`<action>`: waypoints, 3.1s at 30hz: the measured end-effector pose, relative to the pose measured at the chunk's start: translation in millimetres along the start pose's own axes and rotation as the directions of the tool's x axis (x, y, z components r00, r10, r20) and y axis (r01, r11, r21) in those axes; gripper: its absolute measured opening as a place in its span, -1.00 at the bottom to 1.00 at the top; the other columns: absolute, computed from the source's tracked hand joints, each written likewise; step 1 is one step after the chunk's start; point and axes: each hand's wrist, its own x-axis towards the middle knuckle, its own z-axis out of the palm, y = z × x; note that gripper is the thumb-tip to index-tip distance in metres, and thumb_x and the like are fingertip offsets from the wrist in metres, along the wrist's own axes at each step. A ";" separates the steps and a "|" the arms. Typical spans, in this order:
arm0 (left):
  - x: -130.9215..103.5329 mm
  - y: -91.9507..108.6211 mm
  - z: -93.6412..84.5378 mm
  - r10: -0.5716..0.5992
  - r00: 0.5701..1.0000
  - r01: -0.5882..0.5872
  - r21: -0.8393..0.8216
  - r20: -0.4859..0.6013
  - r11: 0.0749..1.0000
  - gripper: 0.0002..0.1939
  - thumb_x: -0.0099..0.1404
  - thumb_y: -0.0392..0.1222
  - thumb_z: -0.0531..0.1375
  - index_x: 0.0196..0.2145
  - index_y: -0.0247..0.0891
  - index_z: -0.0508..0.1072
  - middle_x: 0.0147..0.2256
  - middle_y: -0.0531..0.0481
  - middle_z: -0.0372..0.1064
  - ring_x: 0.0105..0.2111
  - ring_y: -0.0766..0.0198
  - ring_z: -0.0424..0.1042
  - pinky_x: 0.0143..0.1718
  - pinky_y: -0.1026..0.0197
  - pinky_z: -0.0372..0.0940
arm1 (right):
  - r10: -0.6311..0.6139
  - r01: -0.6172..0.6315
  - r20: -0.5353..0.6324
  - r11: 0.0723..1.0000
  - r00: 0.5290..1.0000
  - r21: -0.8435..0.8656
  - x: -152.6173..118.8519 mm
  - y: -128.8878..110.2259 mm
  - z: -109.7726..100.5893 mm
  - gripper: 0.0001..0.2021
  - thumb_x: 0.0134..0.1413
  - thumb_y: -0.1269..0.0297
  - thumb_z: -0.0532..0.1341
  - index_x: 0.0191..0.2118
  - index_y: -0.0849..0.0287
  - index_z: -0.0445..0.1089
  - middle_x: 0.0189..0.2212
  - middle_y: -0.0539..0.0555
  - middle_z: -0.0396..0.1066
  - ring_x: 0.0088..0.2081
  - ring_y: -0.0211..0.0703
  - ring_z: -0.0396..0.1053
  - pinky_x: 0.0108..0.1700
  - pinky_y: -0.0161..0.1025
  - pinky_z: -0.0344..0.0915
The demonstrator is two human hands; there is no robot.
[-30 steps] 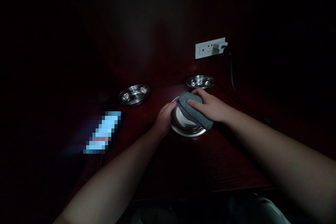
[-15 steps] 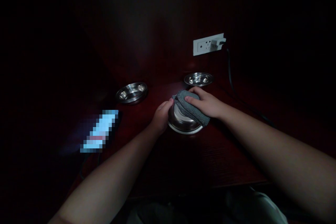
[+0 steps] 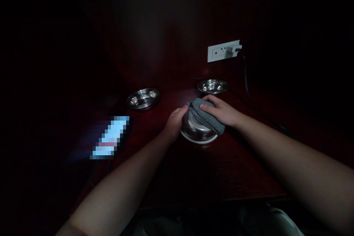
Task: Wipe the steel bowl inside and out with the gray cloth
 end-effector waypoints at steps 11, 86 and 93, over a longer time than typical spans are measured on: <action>-2.0 3.3 3.7 -0.035 0.999 0.035 0.013 0.011 0.999 -0.69 0.07 0.01 0.27 -0.39 -0.34 0.50 -0.43 -0.06 0.49 -0.41 0.25 0.42 -0.19 0.15 0.24 | -0.013 0.012 0.026 0.999 1.000 0.046 1.5 5.0 0.3 -0.60 0.02 -0.08 0.18 -0.15 0.11 0.32 -0.26 0.07 0.43 -0.25 -0.06 0.37 -0.17 -0.09 0.31; 0.7 1.0 3.6 -0.045 0.999 0.044 0.024 0.011 0.999 -0.73 0.07 -0.01 0.27 -0.42 -0.31 0.52 -0.44 -0.05 0.48 -0.39 0.24 0.41 -0.18 0.13 0.23 | -0.006 -0.002 0.084 0.996 0.996 0.093 1.2 7.2 -1.6 -0.64 0.05 -0.07 0.17 -0.17 0.12 0.32 -0.27 0.07 0.41 -0.24 -0.08 0.36 -0.16 -0.10 0.30; 0.1 0.2 3.0 -0.047 0.999 0.047 0.022 0.010 0.999 -0.72 0.08 -0.01 0.27 -0.42 -0.33 0.50 -0.44 -0.06 0.49 -0.39 0.26 0.42 -0.20 0.16 0.23 | 0.013 -0.026 0.094 0.991 0.995 0.135 1.7 7.4 -0.8 -0.65 0.05 -0.04 0.18 -0.18 0.12 0.31 -0.30 0.06 0.39 -0.26 -0.09 0.36 -0.20 -0.14 0.29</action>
